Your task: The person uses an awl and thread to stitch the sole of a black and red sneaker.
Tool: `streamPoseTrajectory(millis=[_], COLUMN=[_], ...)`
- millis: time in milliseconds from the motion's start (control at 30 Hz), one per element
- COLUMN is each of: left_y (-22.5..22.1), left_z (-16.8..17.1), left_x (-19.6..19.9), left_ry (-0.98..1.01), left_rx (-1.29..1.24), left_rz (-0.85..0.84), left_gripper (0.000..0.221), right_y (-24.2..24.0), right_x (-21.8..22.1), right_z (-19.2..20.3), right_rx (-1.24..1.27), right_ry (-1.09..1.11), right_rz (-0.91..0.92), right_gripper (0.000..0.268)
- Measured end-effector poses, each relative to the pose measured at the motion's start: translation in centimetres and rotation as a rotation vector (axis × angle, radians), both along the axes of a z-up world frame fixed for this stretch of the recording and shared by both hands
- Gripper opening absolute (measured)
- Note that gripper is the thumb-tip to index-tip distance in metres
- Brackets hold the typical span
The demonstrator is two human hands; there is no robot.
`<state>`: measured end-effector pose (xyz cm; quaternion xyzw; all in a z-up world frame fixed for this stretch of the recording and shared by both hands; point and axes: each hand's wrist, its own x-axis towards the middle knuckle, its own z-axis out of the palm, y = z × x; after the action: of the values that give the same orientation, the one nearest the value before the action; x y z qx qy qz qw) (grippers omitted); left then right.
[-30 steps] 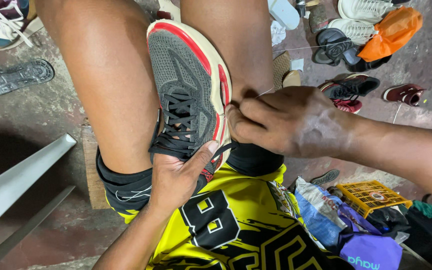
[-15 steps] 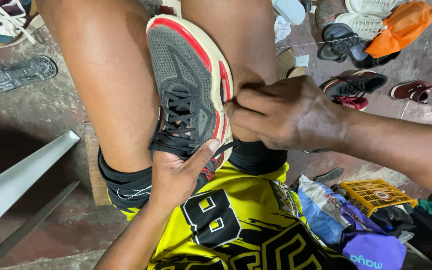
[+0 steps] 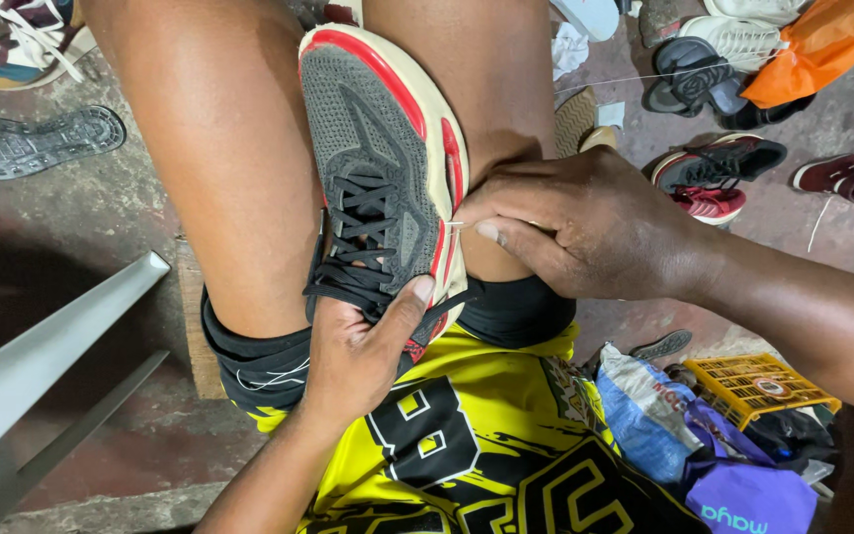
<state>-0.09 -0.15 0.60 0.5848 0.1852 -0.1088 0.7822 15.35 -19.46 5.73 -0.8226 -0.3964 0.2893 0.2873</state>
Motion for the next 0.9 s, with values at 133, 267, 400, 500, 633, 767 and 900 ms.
streamPoseTrajectory(millis=[133, 267, 400, 500, 633, 767, 900], left_y=[0.4, 1.8, 3.4, 4.8, 7.1, 10.7, 15.0], left_z=[0.7, 2.0, 2.7, 1.0, -0.9, -3.5, -6.7], left_x=[-0.3, -2.5, -7.1, -10.7, -15.7, -18.7, -20.0], left_ry=[0.018, 0.173, 0.215, 0.227, 0.225, 0.527, 0.633], left_rx=[0.017, 0.089, -0.047, -0.247, -0.378, 0.032, 0.16], left_rz=[-0.063, -0.121, 0.083, 0.332, 0.495, 0.414, 0.442], left_gripper=[0.02, 0.015, 0.018, 0.027, 0.039, 0.039, 0.035], right_y=[-0.4, -0.8, -1.1, -1.3, -1.1, -0.9, -0.9], right_x=[0.0, -0.2, -0.2, 0.0, -0.3, -0.6, -0.9], right_z=[0.1, 0.0, -0.1, -0.1, -0.1, 0.1, 0.4], right_rx=[0.02, -0.02, 0.045, 0.026, -0.014, -0.024, -0.083], right_ry=[-0.053, -0.095, -0.092, -0.083, -0.056, -0.043, -0.017], right_rz=[0.027, 0.044, 0.028, 0.025, -0.006, -0.07, -0.115], right_gripper=[0.019, 0.018, 0.018, 0.017, 0.019, 0.018, 0.021])
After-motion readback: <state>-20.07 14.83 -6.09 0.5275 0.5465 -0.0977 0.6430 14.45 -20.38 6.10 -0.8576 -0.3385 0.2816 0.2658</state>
